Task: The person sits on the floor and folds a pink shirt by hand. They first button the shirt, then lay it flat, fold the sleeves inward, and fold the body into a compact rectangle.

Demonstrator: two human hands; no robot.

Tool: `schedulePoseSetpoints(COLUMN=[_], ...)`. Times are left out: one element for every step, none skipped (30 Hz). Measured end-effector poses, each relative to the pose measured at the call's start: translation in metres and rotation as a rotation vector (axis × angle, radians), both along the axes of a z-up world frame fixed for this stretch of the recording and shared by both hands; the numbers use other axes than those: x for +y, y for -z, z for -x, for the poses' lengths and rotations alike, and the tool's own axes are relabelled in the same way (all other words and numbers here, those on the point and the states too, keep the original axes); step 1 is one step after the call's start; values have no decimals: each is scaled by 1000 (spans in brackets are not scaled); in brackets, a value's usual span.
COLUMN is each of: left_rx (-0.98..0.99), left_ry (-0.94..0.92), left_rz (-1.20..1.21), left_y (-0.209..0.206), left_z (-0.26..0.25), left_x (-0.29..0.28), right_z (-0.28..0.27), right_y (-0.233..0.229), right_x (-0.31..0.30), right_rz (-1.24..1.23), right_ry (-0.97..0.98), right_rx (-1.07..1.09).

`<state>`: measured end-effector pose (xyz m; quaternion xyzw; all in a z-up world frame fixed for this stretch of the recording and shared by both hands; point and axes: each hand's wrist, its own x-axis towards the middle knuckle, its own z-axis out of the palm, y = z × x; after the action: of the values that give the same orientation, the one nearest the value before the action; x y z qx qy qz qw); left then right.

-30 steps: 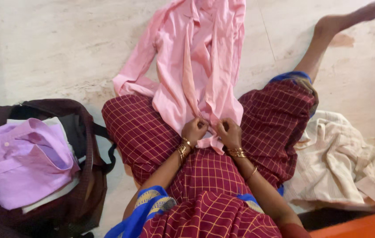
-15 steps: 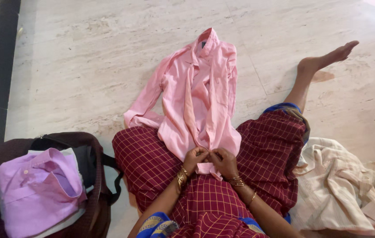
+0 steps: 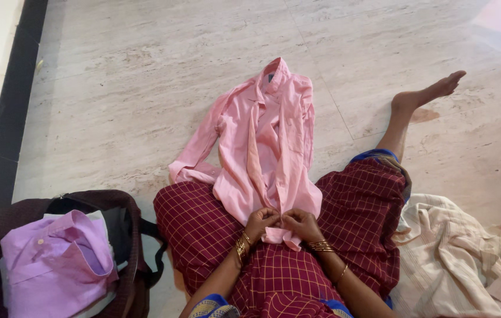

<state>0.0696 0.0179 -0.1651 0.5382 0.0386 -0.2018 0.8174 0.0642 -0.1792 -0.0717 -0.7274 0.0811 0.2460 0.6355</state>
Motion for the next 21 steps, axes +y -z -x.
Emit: schedulePoseSetpoints(left_rx=[13,27,21,16,11,25,37,48,42,35,30,9,-13,-35,-27,-20,-9,-16,-26,-37,-32], left_ry=[4,8,16,23,29,26,22,19,26,33,41,30,21,11,-14,-38,-64,-82,-100,-119,-126], left_rz=[-12,-24,-43,-62,-81,-103,-125,-147,-131,-114,-98,-173,-247,-322,-276,-231,-185,-181,-177,-173,-141], left_y=[1,3,4,5,6,6,5,4,2,1,-1,-2,-2,-1,1,3,6,8,10,12,14], left_z=[0,1,0,-2,-1,0,0,-1,-1,0,0,0,0,-1,0,-2,-1,0,-1,0,-2], left_x=[0,1,2,3,3,3,3,3,3,3,3,2,1,0,-1,-3,-4,-5,-6,-6,-6], right_z=[0,-1,-2,-2,-1,0,-1,0,2,3,4,4,4,5,8,8,7,7,7,8,6], right_y=[-4,-8,-11,-13,-13,-13,-12,-10,-7,-4,0,3,5,5,6,5,4,2,0,-2,-5], right_x=[1,2,4,4,4,4,5,6,6,7,9,10,10,12,13,14,14,15,16,17,17], right_rz=[9,18,27,49,72,94,121,147,174,272,369,467,474,482,491,490,489,487,483,478,475], right_ry=[-12,-23,-34,-43,-53,-63,-73,-84,-95,-120,-146,-171,-176,-180,-186,-174,-165,-155,-150,-145,-137], right_rx=[10,19,29,14,-1,-15,-63,-112,-159,-291,-421,-552,-591,-631,-669,-715,-759,-803,-784,-765,-751])
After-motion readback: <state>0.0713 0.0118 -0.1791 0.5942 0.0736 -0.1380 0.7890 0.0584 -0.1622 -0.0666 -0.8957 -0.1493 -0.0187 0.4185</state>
